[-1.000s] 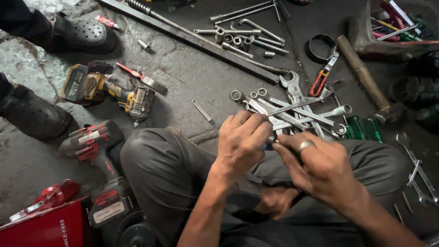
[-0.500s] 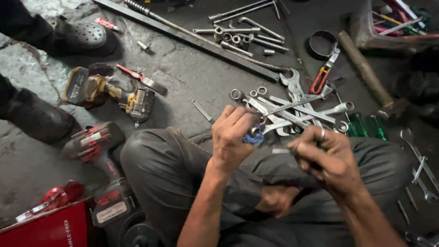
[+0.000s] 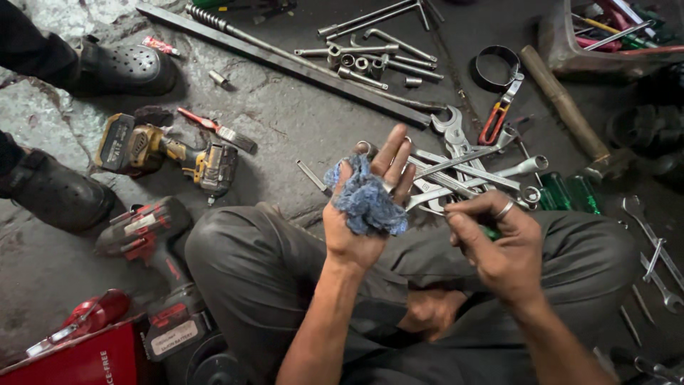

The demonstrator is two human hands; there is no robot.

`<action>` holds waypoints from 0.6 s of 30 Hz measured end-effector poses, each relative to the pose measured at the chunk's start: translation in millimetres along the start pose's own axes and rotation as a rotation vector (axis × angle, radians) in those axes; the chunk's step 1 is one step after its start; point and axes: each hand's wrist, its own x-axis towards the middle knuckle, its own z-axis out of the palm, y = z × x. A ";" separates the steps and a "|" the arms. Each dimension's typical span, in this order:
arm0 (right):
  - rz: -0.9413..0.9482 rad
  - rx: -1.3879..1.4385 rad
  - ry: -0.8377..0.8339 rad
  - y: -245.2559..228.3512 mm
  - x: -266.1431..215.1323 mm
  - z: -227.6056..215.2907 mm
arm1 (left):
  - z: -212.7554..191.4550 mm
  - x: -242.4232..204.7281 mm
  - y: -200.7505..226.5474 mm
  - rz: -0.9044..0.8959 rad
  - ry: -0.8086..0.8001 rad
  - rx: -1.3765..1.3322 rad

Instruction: The person sits on the floor and uses a small green-handled tool to scrape the inside of several metal socket wrenches. They wipe the sockets with a blue cloth and place them on the floor among other tools.

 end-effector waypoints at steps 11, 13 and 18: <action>-0.731 -0.577 -0.041 -19.4 15.7 30.3 | 3.2 -0.9 -6.1 0.070 -0.080 0.076; -0.783 -0.689 -0.082 -17.7 17.0 31.0 | 0.1 -0.6 -8.8 0.068 -0.077 0.098; -0.317 -0.370 -0.180 -7.1 22.6 24.6 | -5.4 -1.4 -6.9 0.048 -0.130 0.095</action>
